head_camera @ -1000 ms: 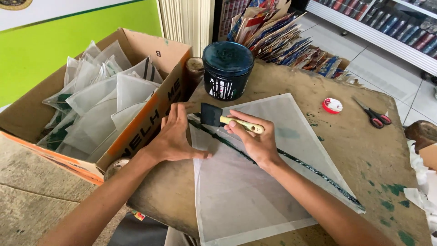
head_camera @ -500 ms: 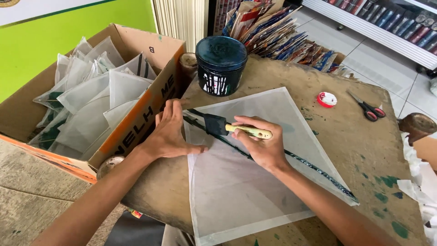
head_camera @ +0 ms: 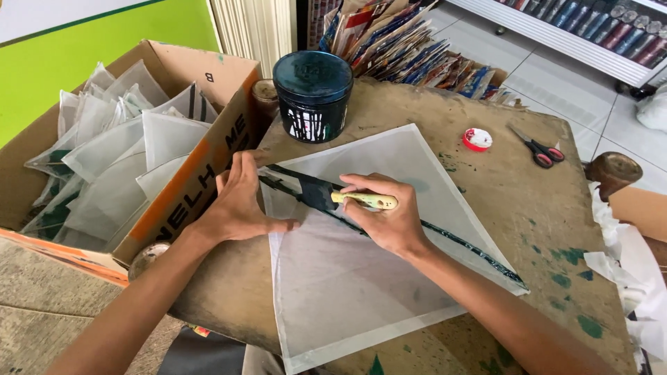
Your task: Painting decorative lines on a kite sail and assembling the bamboo frame.
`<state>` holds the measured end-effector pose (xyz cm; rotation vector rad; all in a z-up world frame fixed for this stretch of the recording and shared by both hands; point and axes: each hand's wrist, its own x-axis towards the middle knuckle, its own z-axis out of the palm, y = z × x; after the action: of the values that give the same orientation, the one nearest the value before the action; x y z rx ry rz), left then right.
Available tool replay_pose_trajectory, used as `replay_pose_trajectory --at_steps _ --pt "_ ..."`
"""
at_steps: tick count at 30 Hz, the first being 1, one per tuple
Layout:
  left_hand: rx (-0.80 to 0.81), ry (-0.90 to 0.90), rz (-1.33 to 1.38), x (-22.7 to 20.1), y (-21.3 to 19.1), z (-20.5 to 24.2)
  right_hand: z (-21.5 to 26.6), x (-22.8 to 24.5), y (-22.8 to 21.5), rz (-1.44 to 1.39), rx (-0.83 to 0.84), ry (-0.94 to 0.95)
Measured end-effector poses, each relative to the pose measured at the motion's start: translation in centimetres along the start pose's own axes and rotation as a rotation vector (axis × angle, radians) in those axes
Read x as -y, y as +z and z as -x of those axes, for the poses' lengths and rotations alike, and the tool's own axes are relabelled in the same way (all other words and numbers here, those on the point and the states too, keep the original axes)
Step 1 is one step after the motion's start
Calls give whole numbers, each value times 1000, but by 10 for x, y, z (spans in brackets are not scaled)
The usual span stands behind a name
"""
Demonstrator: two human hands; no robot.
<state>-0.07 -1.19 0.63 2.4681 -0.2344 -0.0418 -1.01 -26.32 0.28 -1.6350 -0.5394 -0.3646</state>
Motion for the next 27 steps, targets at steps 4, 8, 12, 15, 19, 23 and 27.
replay_pose_trajectory --at_steps 4,8,12,15,19,23,27 --pt "-5 4 12 1 1 0 4 1 -10 22 28 -10" --pt "-15 10 2 2 2 -2 10 7 -22 50 34 -13" --pt "-16 8 11 4 5 -2 22 14 -35 89 24 -2" --pt "5 -22 -36 4 5 -4 27 18 -45 107 7 -39" --pt "17 -19 -68 8 8 -7 37 26 -57 103 -7 -46" --pt "47 -32 -124 0 5 -5 44 33 -70 90 -12 -43" --pt "66 -27 -138 4 6 -9 52 34 -88 86 14 -14"
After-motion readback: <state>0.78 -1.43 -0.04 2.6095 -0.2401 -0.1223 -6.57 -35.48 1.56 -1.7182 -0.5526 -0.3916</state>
